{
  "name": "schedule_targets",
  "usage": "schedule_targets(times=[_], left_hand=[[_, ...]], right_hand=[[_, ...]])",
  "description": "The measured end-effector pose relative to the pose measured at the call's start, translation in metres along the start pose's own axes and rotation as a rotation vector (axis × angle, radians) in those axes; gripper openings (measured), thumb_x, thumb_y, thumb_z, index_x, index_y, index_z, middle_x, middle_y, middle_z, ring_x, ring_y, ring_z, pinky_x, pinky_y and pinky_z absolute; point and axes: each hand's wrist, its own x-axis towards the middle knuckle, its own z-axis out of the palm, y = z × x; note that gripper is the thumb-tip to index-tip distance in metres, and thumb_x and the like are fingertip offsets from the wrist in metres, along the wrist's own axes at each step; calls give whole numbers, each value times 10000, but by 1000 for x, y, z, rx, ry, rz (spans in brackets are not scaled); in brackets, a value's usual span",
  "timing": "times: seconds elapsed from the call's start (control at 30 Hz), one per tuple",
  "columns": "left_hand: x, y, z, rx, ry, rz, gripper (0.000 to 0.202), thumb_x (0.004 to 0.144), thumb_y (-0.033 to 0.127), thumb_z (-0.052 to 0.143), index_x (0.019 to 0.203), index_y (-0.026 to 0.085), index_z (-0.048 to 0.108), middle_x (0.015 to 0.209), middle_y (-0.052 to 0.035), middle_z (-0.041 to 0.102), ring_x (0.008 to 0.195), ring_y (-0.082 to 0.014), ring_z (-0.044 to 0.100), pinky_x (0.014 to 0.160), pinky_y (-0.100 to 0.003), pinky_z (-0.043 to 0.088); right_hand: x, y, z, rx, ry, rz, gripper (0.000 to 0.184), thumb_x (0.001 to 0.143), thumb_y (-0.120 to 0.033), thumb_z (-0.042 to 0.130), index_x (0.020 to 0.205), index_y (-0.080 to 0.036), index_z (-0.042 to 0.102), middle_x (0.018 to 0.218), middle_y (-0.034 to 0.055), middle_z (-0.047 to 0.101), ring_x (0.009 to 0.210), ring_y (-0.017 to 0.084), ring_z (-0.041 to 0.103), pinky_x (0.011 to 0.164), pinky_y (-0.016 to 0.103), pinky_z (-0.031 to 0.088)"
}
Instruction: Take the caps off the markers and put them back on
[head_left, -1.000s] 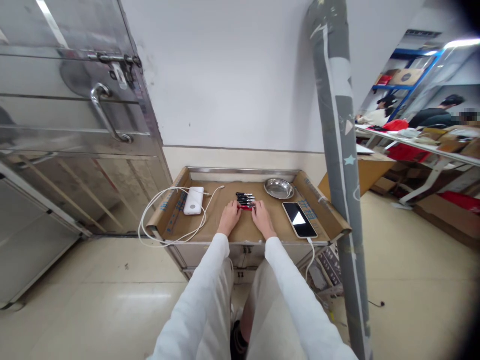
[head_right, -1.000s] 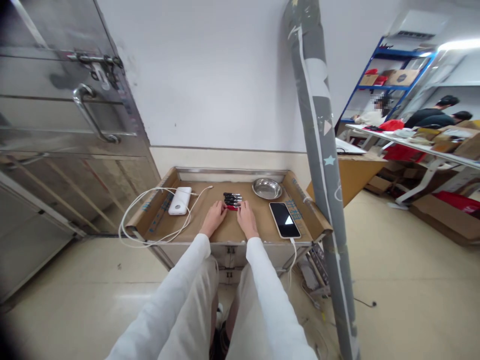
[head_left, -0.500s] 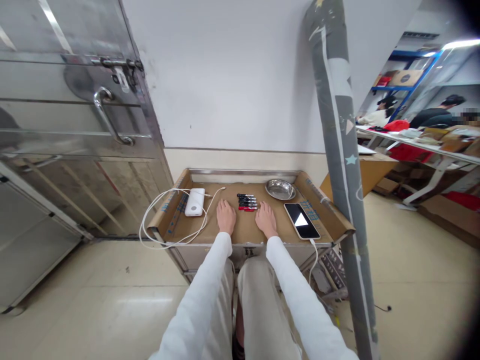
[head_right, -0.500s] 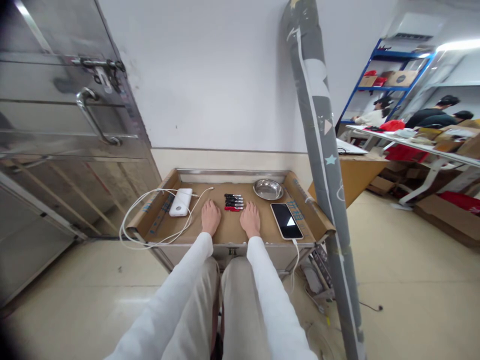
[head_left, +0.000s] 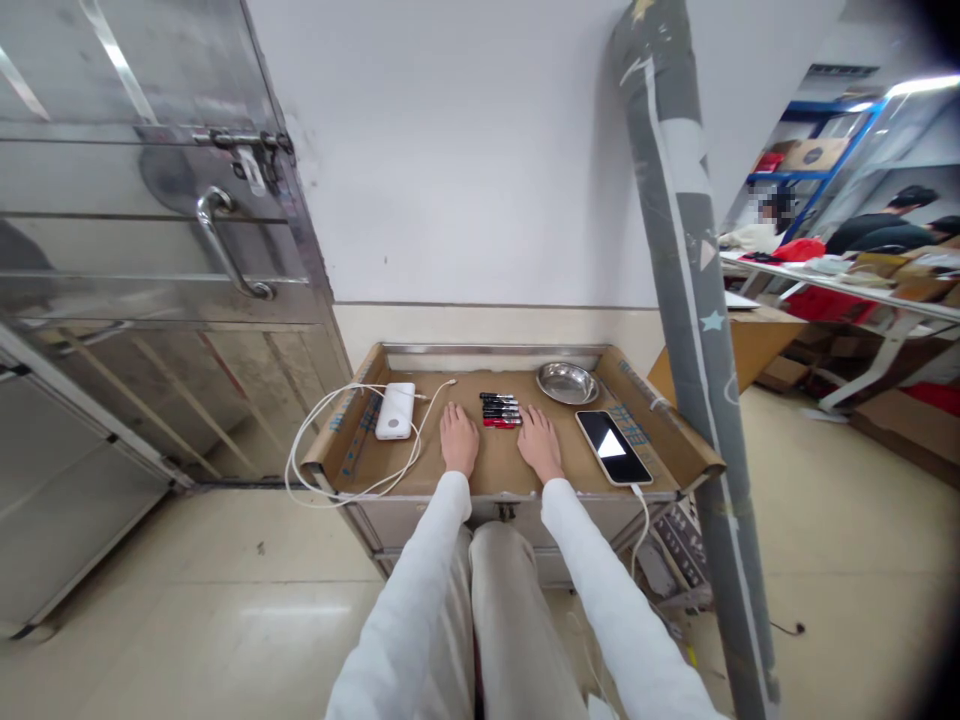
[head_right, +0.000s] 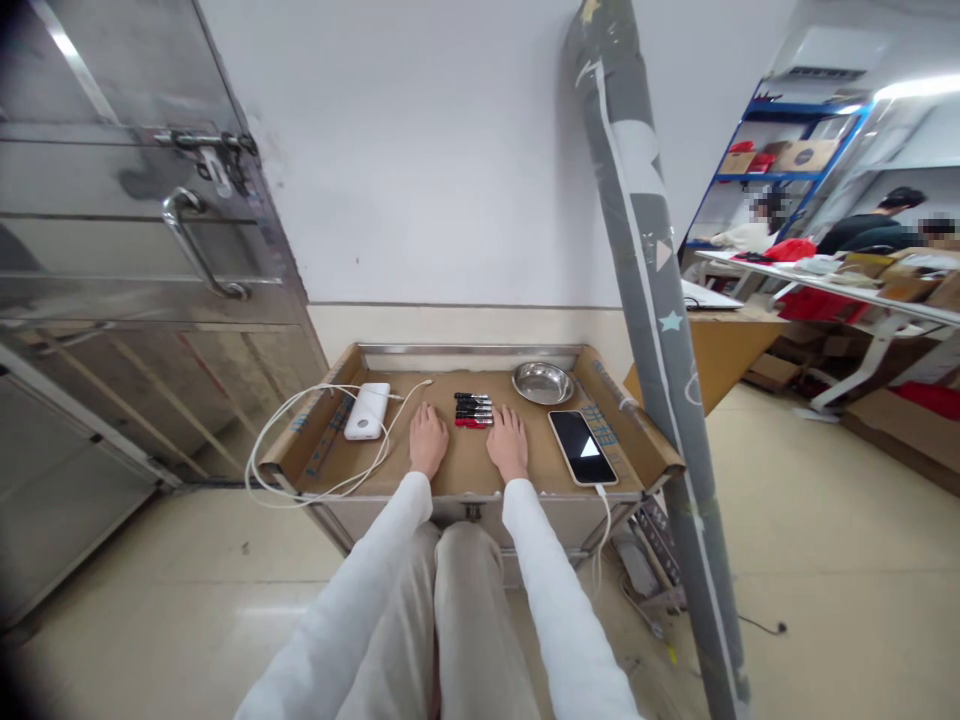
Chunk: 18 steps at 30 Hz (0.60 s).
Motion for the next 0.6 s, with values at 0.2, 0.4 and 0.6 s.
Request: schedule_targets(times=[0.2,0.4,0.6], left_hand=[[-2,1,-5,-4,-4,28,339,856,111,375,1165,34,493,1256,-244,527,1205,-289,488,987,-427,388],[-5,7,-17,-140,-47,271,189,857,94,383,966,136,532,951,-114,588,926,-219,569,843,-365,455],[-3,6,-11,-252,-117,426,157,855,114,438,946,175,551,923,-72,550,913,-203,547,854,-352,460]], right_hand=[[-2,-6,-8,29,55,44,443,859,-88,337,1282,-62,466,1291,173,526,1188,237,461,988,345,325],[-4,-14,-24,63,126,-34,279,847,-72,345,1016,-126,561,985,129,587,953,228,517,863,330,382],[-4,-11,-22,150,97,-183,243,840,-78,382,967,-181,562,976,81,555,935,195,507,860,289,394]])
